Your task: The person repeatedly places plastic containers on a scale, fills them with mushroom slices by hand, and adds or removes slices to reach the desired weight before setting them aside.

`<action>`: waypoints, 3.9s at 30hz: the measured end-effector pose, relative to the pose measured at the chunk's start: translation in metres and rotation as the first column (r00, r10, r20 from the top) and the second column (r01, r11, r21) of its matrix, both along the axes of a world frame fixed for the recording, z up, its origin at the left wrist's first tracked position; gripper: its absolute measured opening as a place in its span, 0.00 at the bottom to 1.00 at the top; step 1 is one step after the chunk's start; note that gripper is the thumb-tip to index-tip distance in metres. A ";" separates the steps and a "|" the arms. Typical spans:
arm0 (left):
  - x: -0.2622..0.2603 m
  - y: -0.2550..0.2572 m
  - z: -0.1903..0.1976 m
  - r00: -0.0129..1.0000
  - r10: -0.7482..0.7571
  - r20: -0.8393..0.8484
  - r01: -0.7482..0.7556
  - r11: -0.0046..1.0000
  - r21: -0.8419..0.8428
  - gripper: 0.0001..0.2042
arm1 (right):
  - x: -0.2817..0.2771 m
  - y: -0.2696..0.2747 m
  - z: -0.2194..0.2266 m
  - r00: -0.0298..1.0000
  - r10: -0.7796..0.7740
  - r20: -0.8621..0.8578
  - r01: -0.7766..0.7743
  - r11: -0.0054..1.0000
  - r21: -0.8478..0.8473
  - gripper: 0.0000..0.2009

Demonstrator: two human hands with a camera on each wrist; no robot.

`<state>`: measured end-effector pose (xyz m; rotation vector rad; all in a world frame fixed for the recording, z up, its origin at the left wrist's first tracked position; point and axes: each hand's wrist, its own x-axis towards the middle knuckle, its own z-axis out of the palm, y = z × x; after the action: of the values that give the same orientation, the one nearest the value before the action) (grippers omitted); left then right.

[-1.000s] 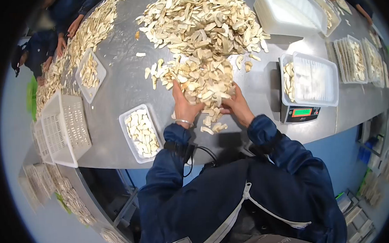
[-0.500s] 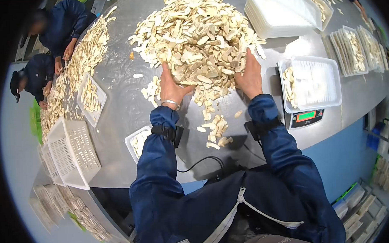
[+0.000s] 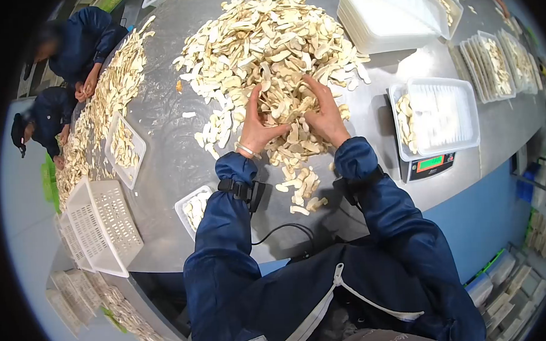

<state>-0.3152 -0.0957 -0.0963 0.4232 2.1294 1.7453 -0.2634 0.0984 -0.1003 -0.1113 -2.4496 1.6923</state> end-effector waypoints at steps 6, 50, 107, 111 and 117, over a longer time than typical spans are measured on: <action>-0.013 0.004 -0.002 0.998 -0.031 -0.057 0.030 0.999 -0.020 0.60 | -0.011 -0.010 0.000 0.994 -0.112 -0.012 0.112 0.993 -0.037 0.35; 0.105 0.309 0.124 0.868 -0.334 -0.368 0.282 0.941 -0.188 0.40 | 0.120 0.352 0.124 0.937 0.343 -0.058 -0.347 0.906 -0.243 0.26; 0.133 0.310 0.099 0.849 -0.023 -0.528 -0.127 0.961 -0.245 0.12 | 0.253 0.405 0.133 0.957 -0.276 -0.091 0.289 0.938 0.193 0.06; 0.134 0.309 0.110 0.901 -0.027 -0.433 -0.114 0.949 -0.295 0.14 | 0.243 0.403 0.132 0.965 -0.245 -0.093 0.259 0.947 0.192 0.06; 0.125 0.311 0.095 0.804 -0.146 -0.576 -0.090 0.928 -0.360 0.16 | 0.236 0.396 0.136 0.972 -0.222 -0.079 0.233 0.953 0.196 0.06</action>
<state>-0.1897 0.2151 -0.0013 0.9943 2.7909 1.2286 -0.0270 0.4949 0.0354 -0.3040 -2.4431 1.3257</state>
